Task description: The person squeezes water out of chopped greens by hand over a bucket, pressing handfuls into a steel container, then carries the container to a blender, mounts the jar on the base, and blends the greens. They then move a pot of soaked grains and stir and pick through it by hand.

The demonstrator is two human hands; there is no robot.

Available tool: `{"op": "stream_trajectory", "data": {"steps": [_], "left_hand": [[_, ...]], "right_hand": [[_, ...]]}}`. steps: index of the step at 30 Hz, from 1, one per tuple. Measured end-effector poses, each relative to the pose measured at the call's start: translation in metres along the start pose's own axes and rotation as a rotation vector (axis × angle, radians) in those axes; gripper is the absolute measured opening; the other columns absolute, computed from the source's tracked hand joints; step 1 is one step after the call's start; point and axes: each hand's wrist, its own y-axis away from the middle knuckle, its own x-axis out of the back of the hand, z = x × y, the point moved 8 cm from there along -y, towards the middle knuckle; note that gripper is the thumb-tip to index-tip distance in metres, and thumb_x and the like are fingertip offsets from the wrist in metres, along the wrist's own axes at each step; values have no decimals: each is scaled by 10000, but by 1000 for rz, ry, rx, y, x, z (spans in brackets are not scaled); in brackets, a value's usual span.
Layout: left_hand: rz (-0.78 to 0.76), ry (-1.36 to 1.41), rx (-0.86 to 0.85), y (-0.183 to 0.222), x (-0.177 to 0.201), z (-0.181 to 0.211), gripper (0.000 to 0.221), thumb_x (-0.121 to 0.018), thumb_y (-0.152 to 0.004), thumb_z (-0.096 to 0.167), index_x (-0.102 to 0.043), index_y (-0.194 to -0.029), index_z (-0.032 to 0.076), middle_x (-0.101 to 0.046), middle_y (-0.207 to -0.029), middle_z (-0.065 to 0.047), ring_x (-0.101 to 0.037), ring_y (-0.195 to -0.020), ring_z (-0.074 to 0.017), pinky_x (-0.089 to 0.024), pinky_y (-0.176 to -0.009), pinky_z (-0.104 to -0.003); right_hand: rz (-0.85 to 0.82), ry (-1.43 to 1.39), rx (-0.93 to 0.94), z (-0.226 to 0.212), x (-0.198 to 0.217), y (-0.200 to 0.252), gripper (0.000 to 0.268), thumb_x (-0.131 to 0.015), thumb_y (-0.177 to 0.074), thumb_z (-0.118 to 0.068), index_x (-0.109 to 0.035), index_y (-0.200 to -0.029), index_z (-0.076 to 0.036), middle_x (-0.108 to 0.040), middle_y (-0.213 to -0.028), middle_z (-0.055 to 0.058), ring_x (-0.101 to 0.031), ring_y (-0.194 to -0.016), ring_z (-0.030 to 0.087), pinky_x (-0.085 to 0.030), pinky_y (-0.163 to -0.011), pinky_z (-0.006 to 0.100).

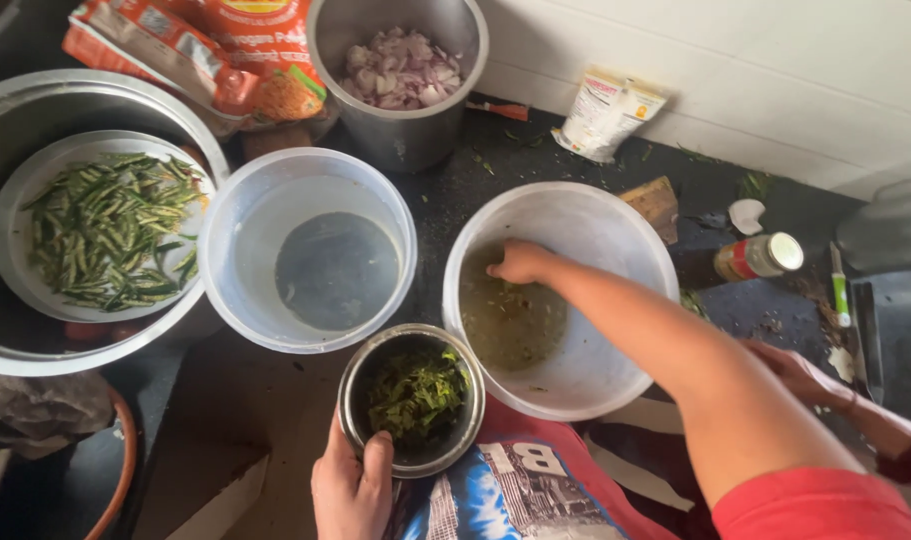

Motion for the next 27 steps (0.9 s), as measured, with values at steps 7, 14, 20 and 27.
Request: {"op": "stream_trajectory", "data": {"steps": [7, 14, 20, 27], "left_hand": [[-32, -62, 89, -2, 0, 0, 689, -627, -826, 149, -502, -1504, 156, -816, -893, -125, -820, -828, -221, -602, -736, -334], [-66, 6, 96, -4, 2, 8, 667, -598, -832, 140, -491, -1490, 167, -816, -855, -114, -829, -755, -230, -604, -704, -334], [-133, -91, 82, -9, 12, 14, 683, -608, -856, 177, -444, -1519, 188, -805, -834, -133, -819, -752, -263, -609, -701, -364], [-83, -110, -79, -10, 20, 9, 661, -584, -844, 172, -433, -1487, 149, -772, -787, -180, -770, -692, -369, -598, -641, -434]], "right_hand": [[-110, -412, -158, -33, -52, 15, 497, -687, -929, -426, -706, -1213, -19, -696, -1110, 266, -688, -971, 437, -502, -808, 501], [-503, -901, -124, -96, -76, 74, 273, -695, -885, -217, -724, -1108, -62, -734, -935, 69, -699, -810, 202, -573, -708, 398], [-592, -817, -150, -114, 8, 136, 235, -668, -929, -237, -732, -1059, -52, -717, -890, 52, -670, -753, 173, -576, -679, 355], [333, -403, 334, -200, 190, 256, 141, -691, -921, -195, -708, -935, -55, -715, -796, 102, -649, -670, 161, -528, -601, 313]]}}
